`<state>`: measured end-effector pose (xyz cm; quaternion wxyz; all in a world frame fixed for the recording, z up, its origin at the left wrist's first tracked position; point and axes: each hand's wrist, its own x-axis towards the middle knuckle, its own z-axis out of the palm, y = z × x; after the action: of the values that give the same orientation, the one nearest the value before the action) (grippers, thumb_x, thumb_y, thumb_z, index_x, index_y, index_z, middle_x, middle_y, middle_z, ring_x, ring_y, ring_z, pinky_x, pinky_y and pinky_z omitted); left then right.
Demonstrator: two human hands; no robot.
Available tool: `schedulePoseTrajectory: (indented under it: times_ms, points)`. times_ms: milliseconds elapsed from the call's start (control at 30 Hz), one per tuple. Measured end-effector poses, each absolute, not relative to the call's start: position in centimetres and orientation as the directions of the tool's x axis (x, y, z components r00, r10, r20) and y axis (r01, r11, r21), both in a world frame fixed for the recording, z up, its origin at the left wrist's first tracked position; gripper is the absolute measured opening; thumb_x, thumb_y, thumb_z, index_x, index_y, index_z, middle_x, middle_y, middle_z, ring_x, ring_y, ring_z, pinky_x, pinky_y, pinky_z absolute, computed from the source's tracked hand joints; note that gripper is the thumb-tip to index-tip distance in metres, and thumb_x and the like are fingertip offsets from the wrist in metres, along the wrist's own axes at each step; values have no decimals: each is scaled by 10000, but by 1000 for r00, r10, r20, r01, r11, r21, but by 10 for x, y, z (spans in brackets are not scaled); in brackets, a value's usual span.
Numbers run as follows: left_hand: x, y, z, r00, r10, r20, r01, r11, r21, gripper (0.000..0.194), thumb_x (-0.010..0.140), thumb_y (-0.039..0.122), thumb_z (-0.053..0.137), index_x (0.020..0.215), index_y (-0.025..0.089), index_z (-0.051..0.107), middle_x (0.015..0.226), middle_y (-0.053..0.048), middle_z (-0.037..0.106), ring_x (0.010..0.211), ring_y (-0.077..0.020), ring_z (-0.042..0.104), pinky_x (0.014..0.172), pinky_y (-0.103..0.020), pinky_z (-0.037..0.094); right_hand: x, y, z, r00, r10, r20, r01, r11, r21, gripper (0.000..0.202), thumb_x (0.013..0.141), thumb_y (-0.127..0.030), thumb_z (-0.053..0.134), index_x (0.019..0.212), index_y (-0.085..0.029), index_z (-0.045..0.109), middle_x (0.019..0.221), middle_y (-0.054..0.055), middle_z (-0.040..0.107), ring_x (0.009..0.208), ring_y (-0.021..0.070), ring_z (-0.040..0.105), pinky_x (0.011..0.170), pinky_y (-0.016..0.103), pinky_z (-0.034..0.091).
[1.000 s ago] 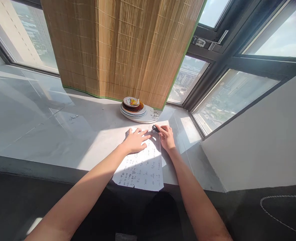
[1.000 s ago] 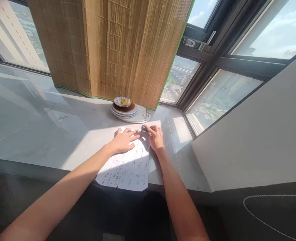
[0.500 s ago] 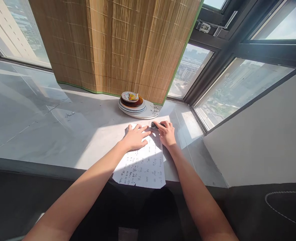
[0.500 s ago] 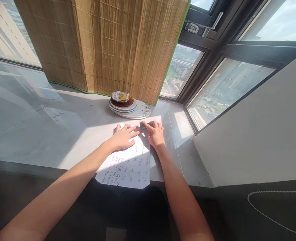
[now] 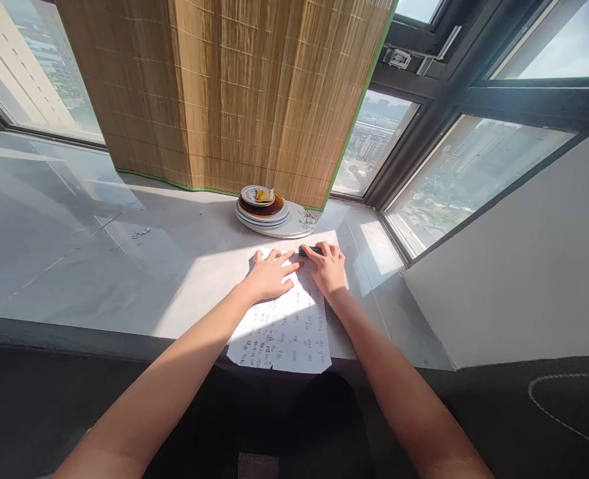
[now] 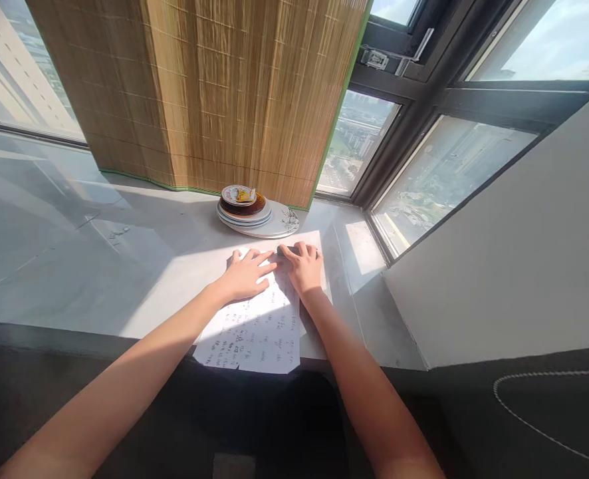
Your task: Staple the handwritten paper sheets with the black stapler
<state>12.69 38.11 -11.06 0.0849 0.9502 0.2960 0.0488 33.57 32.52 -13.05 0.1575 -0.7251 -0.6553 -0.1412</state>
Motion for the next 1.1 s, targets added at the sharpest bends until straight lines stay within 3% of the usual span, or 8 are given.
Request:
schedulePoseTrajectory:
  times_ms: [200, 500, 800, 1100]
  points:
    - [126, 378, -107, 809, 585, 46, 571, -803, 170, 489, 1007, 391, 459, 1470, 345, 607, 1741, -50, 361, 1480, -368, 359, 1175, -644, 280, 327, 326, -130, 101, 896, 433, 994, -105, -15, 619, 928, -78, 564, 1439, -418, 649, 1324, 104, 617, 1221, 337, 451, 1010, 481, 346]
    - [126, 380, -108, 810, 585, 40, 573, -803, 165, 543, 1016, 411, 432, 1543, 374, 554, 1759, -39, 328, 1491, -391, 352, 1163, -673, 286, 335, 327, -136, 161, 872, 462, 985, -112, -131, 625, 927, -164, 593, 1512, -384, 605, 1304, 115, 576, 1098, 306, 463, 837, 379, 411]
    - [126, 379, -108, 809, 587, 25, 571, -796, 201, 543, 1010, 413, 453, 1542, 368, 549, 1767, -47, 307, 1510, -381, 339, 1185, -703, 241, 337, 327, -137, 170, 860, 481, 979, -92, -182, 646, 931, -86, 509, 1496, -376, 631, 1291, 110, 581, 1111, 298, 485, 838, 389, 426]
    - [126, 380, -112, 813, 579, 61, 556, -803, 214, 518, 1009, 400, 466, 1514, 360, 576, 1742, -67, 353, 1490, -391, 357, 1176, -723, 244, 336, 326, -134, 138, 873, 468, 988, -86, -130, 676, 911, -53, 495, 1476, -391, 646, 1305, 105, 589, 1104, 297, 481, 853, 400, 429]
